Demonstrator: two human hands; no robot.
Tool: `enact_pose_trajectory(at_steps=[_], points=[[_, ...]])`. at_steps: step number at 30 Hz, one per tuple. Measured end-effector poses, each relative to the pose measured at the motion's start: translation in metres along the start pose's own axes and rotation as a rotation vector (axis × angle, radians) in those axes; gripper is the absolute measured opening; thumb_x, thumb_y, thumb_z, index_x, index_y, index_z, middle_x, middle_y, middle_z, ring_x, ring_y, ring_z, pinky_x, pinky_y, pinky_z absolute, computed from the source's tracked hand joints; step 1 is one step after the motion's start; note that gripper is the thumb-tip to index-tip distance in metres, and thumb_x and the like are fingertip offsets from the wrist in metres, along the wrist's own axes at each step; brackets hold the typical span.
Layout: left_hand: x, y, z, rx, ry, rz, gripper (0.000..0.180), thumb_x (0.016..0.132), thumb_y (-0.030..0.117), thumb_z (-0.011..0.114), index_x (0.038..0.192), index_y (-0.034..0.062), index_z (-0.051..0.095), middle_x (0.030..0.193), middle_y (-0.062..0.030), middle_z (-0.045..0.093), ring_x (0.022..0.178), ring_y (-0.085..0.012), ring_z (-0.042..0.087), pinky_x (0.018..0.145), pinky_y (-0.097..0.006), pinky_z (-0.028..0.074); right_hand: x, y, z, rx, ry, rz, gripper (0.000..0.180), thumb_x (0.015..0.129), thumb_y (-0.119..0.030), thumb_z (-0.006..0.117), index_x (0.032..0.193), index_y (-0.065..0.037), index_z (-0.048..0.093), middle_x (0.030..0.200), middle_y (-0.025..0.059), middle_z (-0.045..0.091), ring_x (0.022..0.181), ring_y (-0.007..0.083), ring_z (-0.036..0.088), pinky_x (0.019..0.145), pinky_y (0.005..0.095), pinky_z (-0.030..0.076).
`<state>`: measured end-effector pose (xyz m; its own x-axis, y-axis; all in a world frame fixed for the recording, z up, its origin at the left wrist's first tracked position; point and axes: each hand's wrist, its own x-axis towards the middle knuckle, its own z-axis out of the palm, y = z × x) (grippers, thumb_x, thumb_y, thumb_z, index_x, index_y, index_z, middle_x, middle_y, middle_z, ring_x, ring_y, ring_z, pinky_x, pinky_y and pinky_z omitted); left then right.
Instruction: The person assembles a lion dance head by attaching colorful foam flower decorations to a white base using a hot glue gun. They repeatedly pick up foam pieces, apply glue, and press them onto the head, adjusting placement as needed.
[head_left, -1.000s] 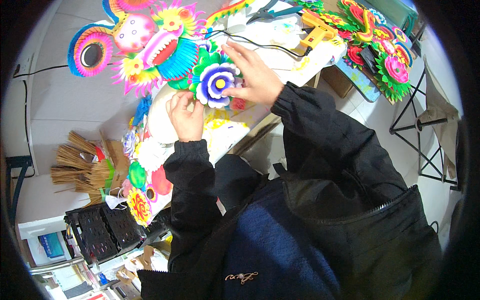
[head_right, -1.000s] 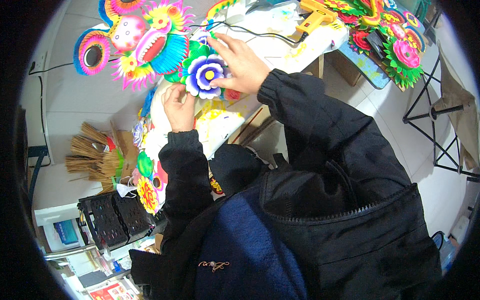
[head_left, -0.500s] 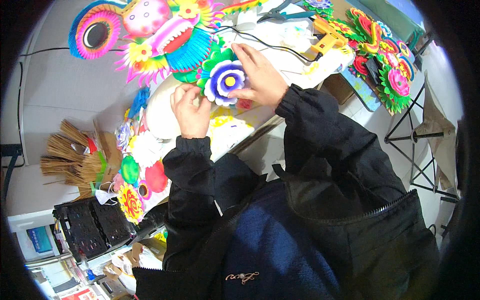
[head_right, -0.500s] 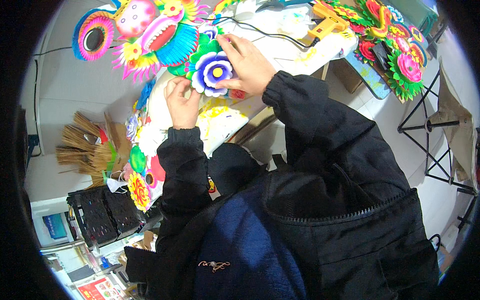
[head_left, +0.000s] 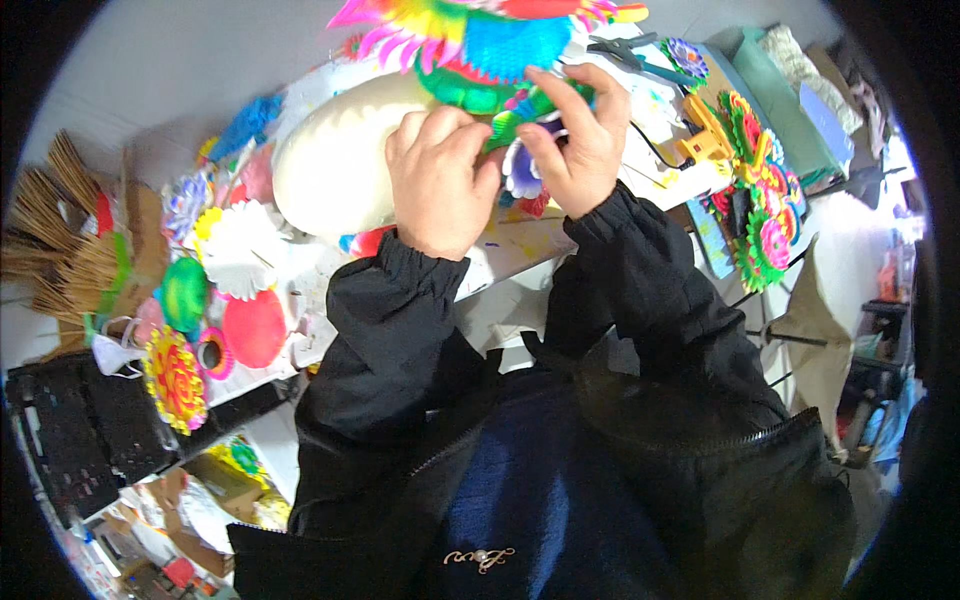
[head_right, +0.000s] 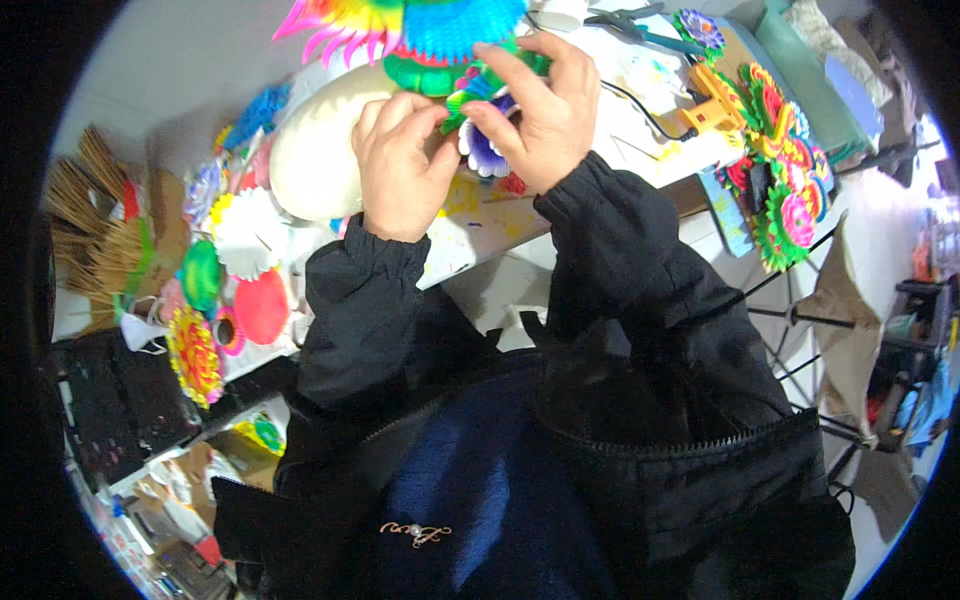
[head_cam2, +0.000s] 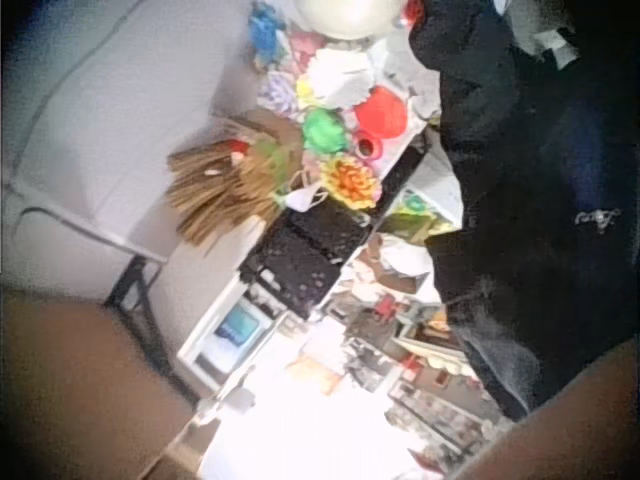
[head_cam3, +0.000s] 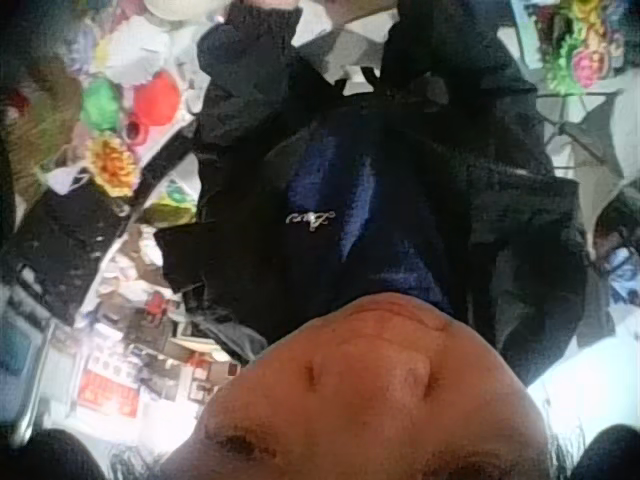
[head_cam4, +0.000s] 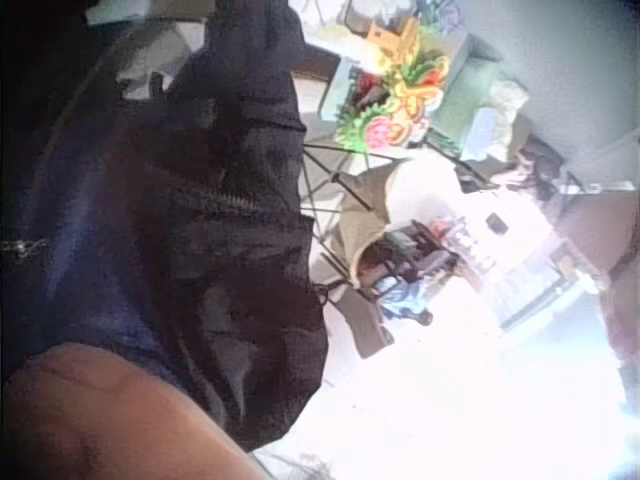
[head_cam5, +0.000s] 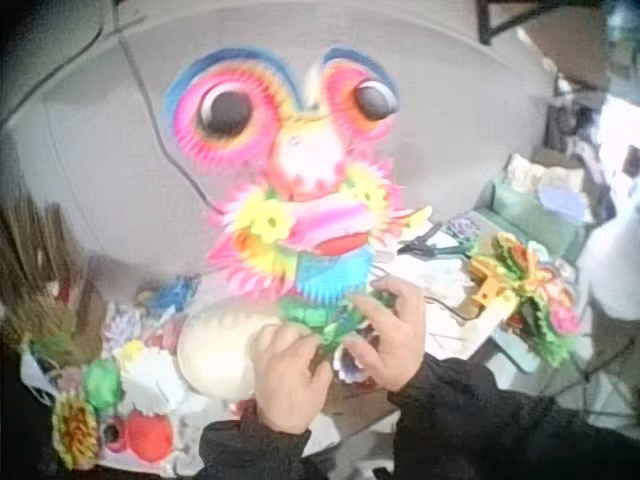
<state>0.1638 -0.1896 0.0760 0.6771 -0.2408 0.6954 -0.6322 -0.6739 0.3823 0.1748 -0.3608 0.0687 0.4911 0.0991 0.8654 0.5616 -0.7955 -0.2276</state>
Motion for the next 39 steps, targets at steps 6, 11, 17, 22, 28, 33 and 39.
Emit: enact_pose_trajectory(at_steps=[6, 11, 17, 22, 28, 33, 39], points=[[-0.003, -0.003, 0.002, -0.043, 0.064, -0.003, 0.015, 0.066, 0.013, 0.071, 0.08, 0.0087, 0.066, 0.084, -0.0018, 0.056, 0.087, -0.0247, 0.052, 0.077, -0.04, 0.039, -0.007, 0.005, 0.01, -0.01, 0.021, -0.012, 0.042, 0.078, -0.036, 0.072, 0.112, -0.013, 0.064, 0.114, 0.0155, 0.051, 0.105, 0.033, 0.047, 0.09, 0.0422, 0.038], [-0.004, -0.003, 0.004, -0.022, 0.081, 0.004, 0.014, 0.066, 0.012, 0.07, 0.079, 0.0092, 0.068, 0.084, -0.002, 0.056, 0.089, -0.0251, 0.053, 0.078, -0.04, 0.04, -0.007, 0.004, 0.012, -0.006, 0.038, -0.013, 0.043, 0.077, -0.036, 0.072, 0.113, -0.013, 0.063, 0.115, 0.0156, 0.051, 0.106, 0.0331, 0.047, 0.092, 0.042, 0.038], [-0.002, -0.002, 0.003, 0.022, 0.042, 0.004, 0.019, 0.067, 0.014, 0.071, 0.085, 0.0075, 0.069, 0.09, -0.0038, 0.061, 0.092, -0.0278, 0.054, 0.081, -0.04, 0.041, -0.002, 0.01, -0.019, 0.098, 0.05, 0.045, 0.042, 0.088, -0.026, 0.056, 0.124, -0.005, 0.052, 0.125, 0.0167, 0.048, 0.119, 0.0334, 0.043, 0.104, 0.041, 0.03], [-0.003, -0.009, 0.004, 0.1, -0.019, 0.054, 0.022, 0.069, 0.013, 0.071, 0.089, 0.0031, 0.068, 0.094, -0.0076, 0.063, 0.093, -0.0294, 0.055, 0.082, -0.039, 0.044, -0.034, 0.037, -0.092, 0.05, 0.151, 0.247, 0.037, 0.084, -0.019, 0.066, 0.116, -0.003, 0.055, 0.104, 0.0126, 0.06, 0.102, 0.029, 0.053, 0.092, 0.0399, 0.039], [0.004, -0.01, -0.008, 0.07, -0.169, -0.022, 0.022, 0.073, 0.013, 0.072, 0.092, 0.0034, 0.07, 0.095, -0.01, 0.065, 0.092, -0.0286, 0.058, 0.084, -0.038, 0.045, -0.122, 0.038, -0.114, 0.026, -0.071, 0.291, 0.019, 0.075, -0.012, 0.073, 0.092, -0.01, 0.065, 0.077, 0.0023, 0.06, 0.076, 0.0235, 0.058, 0.069, 0.0341, 0.045], [-0.013, 0.014, -0.038, 0.097, -0.052, -0.225, 0.025, 0.085, 0.015, 0.067, 0.107, 0.0028, 0.066, 0.098, -0.0068, 0.064, 0.091, -0.0144, 0.058, 0.081, -0.028, 0.044, -0.146, 0.054, -0.105, -0.102, -0.065, 0.22, 0.022, 0.071, -0.014, 0.073, 0.091, -0.015, 0.064, 0.073, -0.0017, 0.057, 0.073, 0.0188, 0.055, 0.067, 0.0325, 0.04], [-0.074, 0.051, -0.037, -0.048, -0.008, -0.382, 0.029, 0.087, 0.011, 0.065, 0.115, 0.0044, 0.062, 0.095, -0.0032, 0.062, 0.085, -0.0136, 0.055, 0.077, -0.028, 0.043, -0.135, 0.068, -0.095, -0.167, -0.032, 0.111, 0.025, 0.072, -0.012, 0.067, 0.096, -0.018, 0.064, 0.074, -0.0035, 0.054, 0.075, 0.0169, 0.054, 0.07, 0.0325, 0.04]])
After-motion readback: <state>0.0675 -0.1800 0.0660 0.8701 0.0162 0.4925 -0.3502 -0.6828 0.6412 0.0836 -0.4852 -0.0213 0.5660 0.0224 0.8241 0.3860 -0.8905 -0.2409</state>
